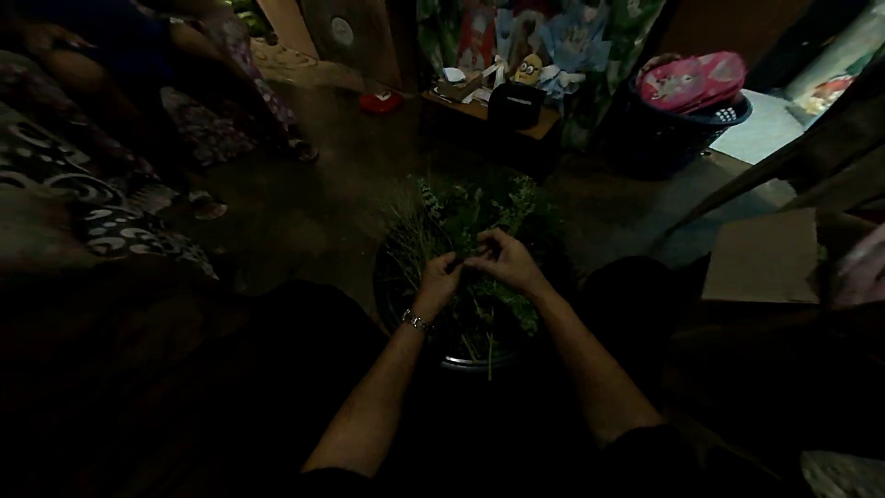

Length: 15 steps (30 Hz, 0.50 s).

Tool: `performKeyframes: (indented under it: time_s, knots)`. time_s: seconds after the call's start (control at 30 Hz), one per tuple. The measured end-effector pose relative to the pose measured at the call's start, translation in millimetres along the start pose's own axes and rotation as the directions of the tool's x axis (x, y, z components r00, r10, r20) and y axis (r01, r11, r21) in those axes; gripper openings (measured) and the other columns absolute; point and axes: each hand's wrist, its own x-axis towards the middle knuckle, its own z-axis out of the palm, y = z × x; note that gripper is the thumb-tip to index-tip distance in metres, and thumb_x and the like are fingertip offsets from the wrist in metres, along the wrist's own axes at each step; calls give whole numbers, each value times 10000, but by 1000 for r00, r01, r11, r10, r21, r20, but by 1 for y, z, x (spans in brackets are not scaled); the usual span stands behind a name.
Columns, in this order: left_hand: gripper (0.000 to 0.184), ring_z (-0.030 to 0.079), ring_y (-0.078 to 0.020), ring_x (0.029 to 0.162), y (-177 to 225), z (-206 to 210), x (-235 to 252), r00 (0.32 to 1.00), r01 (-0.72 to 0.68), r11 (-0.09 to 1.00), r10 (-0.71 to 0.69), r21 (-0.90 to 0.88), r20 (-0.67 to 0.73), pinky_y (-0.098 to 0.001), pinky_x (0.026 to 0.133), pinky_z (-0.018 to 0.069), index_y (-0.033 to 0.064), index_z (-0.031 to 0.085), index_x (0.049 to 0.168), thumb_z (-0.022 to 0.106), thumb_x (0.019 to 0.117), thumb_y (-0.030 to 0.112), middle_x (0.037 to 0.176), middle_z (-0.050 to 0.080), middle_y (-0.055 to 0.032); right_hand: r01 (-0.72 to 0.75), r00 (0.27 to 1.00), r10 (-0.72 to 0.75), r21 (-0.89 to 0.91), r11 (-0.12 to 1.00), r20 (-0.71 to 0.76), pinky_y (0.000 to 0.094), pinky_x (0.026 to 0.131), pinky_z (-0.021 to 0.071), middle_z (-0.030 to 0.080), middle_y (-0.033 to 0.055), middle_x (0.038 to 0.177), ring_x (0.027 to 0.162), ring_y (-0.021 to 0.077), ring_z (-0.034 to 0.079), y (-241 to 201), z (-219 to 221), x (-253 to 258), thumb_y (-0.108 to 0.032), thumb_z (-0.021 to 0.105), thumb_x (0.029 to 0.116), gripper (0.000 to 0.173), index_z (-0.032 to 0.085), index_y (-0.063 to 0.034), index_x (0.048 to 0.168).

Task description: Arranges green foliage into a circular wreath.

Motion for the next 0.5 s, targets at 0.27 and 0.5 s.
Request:
performKeyframes:
  time_s: [0.27, 0.5]
  knots:
    - [239, 702, -179, 935, -12, 8, 0, 985, -165, 959, 170, 230, -2, -331, 898, 558, -65, 713, 1132, 564, 1019, 85, 1037, 727, -185, -110, 993, 102, -150, 982, -65, 432, 926, 547, 684, 221, 1130, 1001, 281, 681, -9, 10, -1, -262, 626, 1030, 403, 602, 46, 1290]
    - [210, 665, -112, 885, -4, 9, -3, 992, -118, 979, 123, 164, -20, -269, 848, 542, -69, 696, 1082, 603, 1023, 110, 992, 705, -135, -113, 992, 121, -191, 975, 33, 435, 966, 534, 684, 234, 1162, 1047, 304, 688, -11, 4, 0, -125, 504, 1064, 305, 623, 55, 1280]
